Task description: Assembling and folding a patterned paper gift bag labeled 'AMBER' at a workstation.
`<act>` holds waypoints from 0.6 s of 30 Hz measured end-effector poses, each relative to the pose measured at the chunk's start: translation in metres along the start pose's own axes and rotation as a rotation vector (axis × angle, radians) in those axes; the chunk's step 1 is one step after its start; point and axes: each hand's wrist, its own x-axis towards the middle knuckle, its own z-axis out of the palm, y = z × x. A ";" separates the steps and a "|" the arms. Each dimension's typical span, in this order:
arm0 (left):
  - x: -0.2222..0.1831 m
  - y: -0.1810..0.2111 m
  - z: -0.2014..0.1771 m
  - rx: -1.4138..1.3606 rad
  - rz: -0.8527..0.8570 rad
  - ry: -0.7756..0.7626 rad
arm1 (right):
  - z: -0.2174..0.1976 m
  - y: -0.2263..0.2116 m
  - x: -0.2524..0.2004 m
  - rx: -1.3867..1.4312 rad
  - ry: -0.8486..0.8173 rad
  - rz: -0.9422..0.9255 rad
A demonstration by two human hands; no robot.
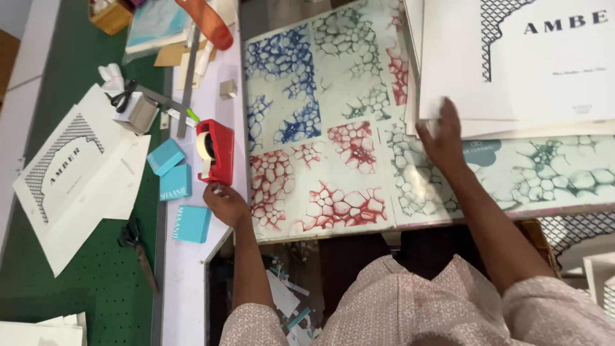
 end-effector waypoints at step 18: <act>-0.001 0.000 -0.002 -0.050 -0.038 -0.054 | 0.002 -0.039 -0.064 0.133 -0.238 0.288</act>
